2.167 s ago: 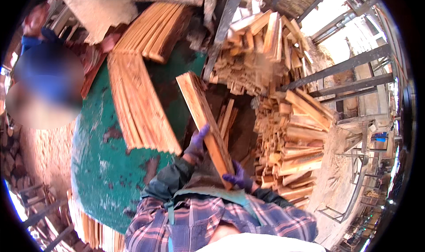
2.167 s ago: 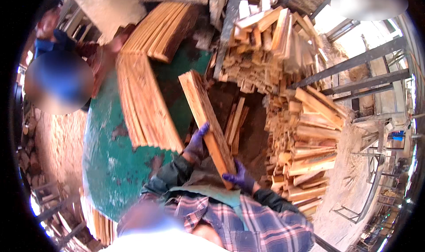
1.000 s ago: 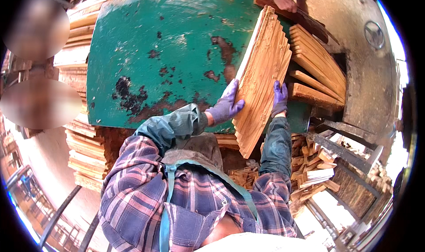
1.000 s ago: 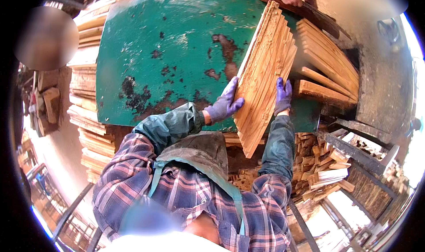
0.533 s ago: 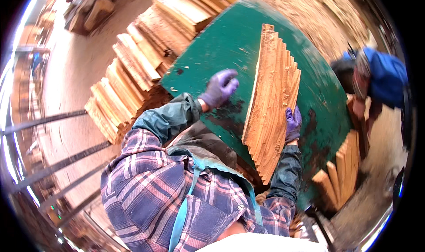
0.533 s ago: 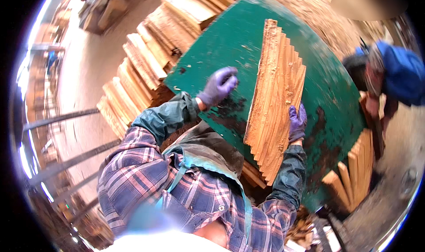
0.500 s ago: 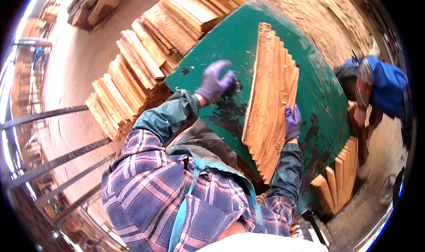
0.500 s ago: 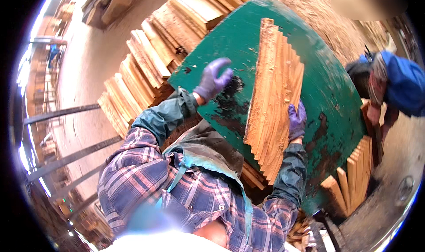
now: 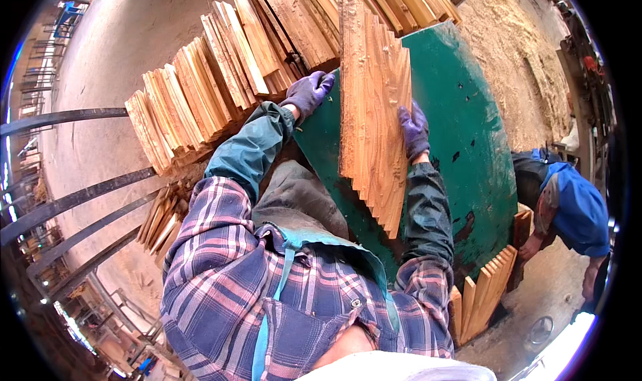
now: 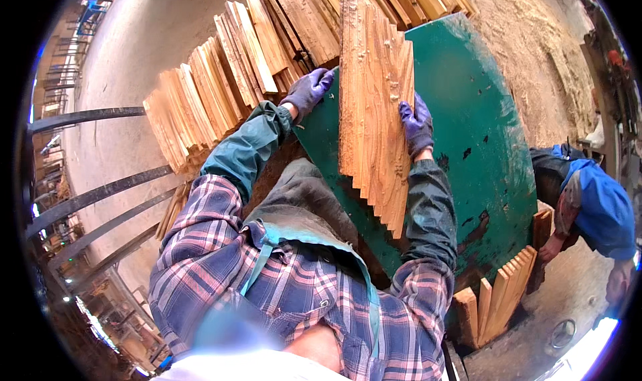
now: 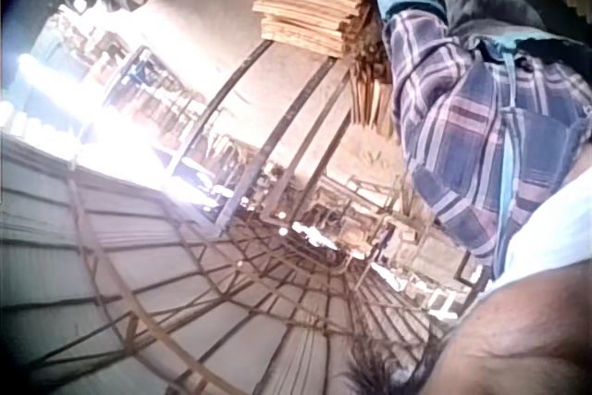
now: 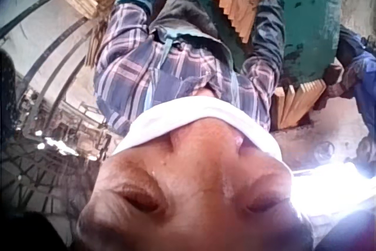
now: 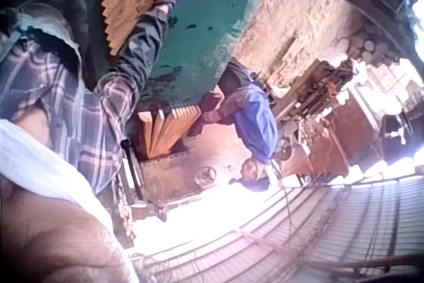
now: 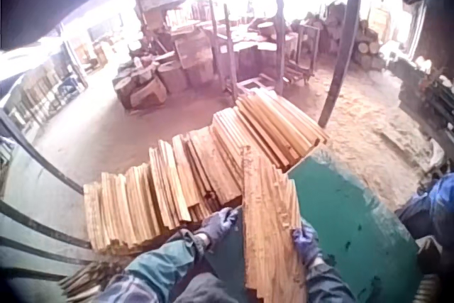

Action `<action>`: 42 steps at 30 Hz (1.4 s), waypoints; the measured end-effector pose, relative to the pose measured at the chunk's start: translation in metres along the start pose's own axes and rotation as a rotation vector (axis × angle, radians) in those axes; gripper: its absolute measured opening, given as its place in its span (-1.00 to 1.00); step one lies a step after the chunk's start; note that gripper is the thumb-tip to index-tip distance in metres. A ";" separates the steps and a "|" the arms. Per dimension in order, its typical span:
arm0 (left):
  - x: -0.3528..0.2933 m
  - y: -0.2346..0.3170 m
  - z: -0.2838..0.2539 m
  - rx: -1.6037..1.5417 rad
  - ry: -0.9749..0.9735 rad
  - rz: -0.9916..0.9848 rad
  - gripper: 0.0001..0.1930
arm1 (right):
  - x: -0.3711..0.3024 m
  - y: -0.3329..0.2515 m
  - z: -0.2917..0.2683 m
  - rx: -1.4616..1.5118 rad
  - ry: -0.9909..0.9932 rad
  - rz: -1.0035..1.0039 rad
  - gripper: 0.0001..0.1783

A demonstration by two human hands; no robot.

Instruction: The person picks up wooden planks from a green table and stacks them onto a pile. They handle the planks with gloved hands, arranging them in a neat stack.

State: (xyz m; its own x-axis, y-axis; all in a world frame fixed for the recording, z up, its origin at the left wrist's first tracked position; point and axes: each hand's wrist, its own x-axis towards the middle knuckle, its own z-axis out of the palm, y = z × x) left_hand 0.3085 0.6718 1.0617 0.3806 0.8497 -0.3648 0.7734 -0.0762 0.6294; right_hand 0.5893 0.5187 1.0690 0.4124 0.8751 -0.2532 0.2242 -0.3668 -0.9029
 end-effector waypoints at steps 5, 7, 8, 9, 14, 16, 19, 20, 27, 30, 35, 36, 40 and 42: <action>0.018 0.008 -0.027 -0.842 -0.317 -0.219 -0.09 | -0.002 -0.017 0.005 -0.055 0.029 -0.051 -0.50; 0.039 0.001 -0.010 -0.657 -0.214 0.024 0.09 | -0.001 -0.017 0.008 -0.081 0.008 -0.064 -0.49; 0.042 0.016 -0.007 -0.601 -0.213 0.032 0.14 | 0.001 -0.022 0.010 -0.074 0.016 -0.054 -0.49; 0.039 0.025 -0.001 -0.788 -0.151 0.031 0.05 | -0.001 -0.032 0.015 -0.068 0.022 -0.037 -0.49; 0.071 -0.003 -0.022 -1.670 -0.051 -0.125 0.05 | 0.057 -0.055 0.078 0.051 -0.018 0.005 -0.49; 0.092 -0.030 -0.058 -1.691 0.026 -0.268 0.00 | 0.101 -0.089 0.118 -0.051 -0.098 -0.035 -0.50; 0.144 -0.070 -0.094 -1.828 0.152 -0.263 -0.11 | 0.177 -0.119 0.176 0.047 -0.135 0.080 -0.48; 0.162 -0.077 -0.110 -1.902 0.119 -0.215 -0.23 | 0.211 -0.096 0.187 0.123 -0.251 0.101 -0.47; 0.282 -0.142 -0.157 -1.403 0.175 -0.341 -0.29 | 0.360 -0.159 0.284 -0.234 -0.324 -0.118 -0.41; 0.276 -0.166 -0.101 -1.107 -0.059 -0.483 0.08 | 0.352 -0.129 0.272 -0.326 -0.358 -0.015 -0.44; 0.272 -0.154 -0.086 -0.927 0.137 -0.449 0.13 | 0.268 -0.102 0.180 -0.092 0.358 0.142 -0.39; 0.278 -0.160 -0.081 -0.977 0.180 -0.468 0.12 | 0.254 -0.097 0.173 -0.059 0.497 0.280 -0.35; 0.300 -0.175 -0.076 -1.039 0.263 -0.562 -0.02 | 0.229 -0.087 0.209 0.581 0.744 1.061 -0.21; 0.325 -0.216 -0.073 -0.775 0.425 -0.321 -0.12 | 0.230 -0.031 0.221 0.847 0.655 1.086 -0.18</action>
State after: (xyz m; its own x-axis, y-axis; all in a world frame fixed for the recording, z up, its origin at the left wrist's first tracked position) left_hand 0.2282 1.0028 0.8577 -0.1280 0.9005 -0.4155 0.1979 0.4337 0.8791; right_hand 0.4821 0.8008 0.9624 0.3964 -0.0628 -0.9159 -0.8973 -0.2376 -0.3721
